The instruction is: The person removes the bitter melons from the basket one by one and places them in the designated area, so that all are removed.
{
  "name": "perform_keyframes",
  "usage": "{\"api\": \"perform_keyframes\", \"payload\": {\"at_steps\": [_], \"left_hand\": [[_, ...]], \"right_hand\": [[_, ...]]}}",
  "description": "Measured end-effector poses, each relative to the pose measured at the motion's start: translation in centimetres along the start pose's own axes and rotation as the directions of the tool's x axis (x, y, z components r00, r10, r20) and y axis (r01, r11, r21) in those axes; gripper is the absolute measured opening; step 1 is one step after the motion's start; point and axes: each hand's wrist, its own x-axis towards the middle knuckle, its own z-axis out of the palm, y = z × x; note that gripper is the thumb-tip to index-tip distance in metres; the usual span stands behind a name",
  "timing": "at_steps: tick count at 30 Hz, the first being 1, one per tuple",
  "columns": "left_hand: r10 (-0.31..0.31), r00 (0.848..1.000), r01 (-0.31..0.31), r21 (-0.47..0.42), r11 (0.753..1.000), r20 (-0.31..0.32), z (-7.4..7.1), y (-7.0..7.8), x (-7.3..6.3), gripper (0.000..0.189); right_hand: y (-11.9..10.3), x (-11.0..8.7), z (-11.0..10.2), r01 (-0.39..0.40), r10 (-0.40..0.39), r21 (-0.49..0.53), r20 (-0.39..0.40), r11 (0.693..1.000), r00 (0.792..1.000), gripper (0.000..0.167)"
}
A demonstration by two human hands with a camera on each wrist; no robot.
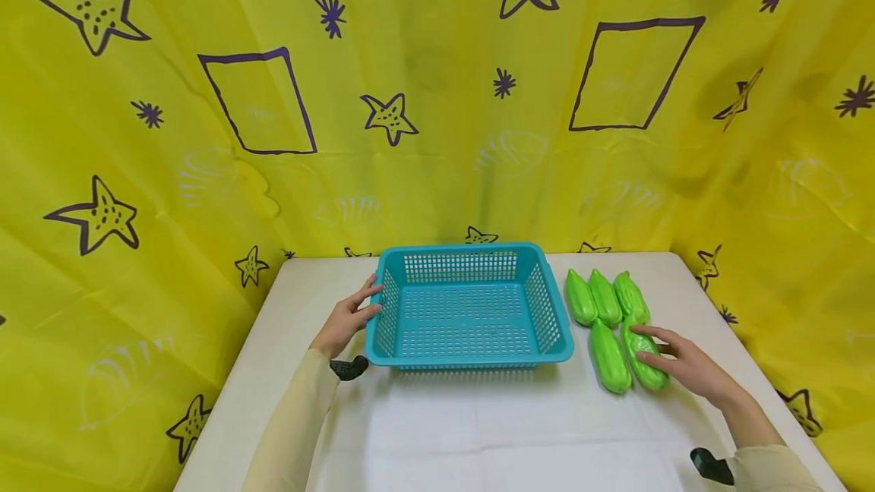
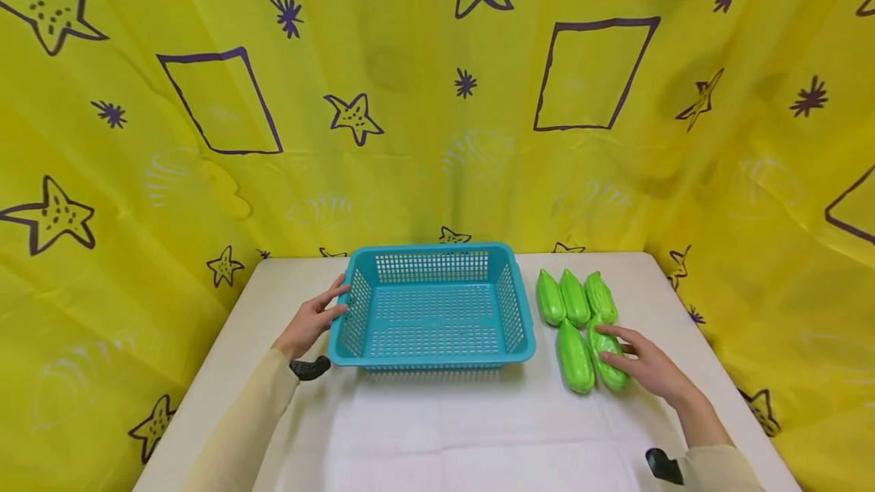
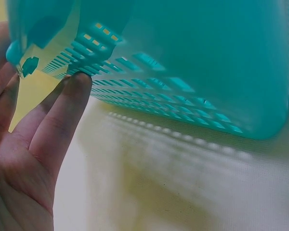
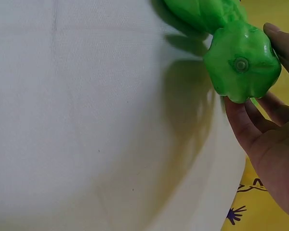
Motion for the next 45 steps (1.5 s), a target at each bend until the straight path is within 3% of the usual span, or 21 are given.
{"api": "perform_keyframes", "payload": {"at_steps": [45], "left_hand": [[0.000,1.000,0.000,0.010,1.000,0.002,-0.1,-0.1,0.1,0.053]], "right_hand": [[0.8,0.7,1.7,0.010,-0.010,-0.013,-0.031,1.000,0.999,0.050]]}}
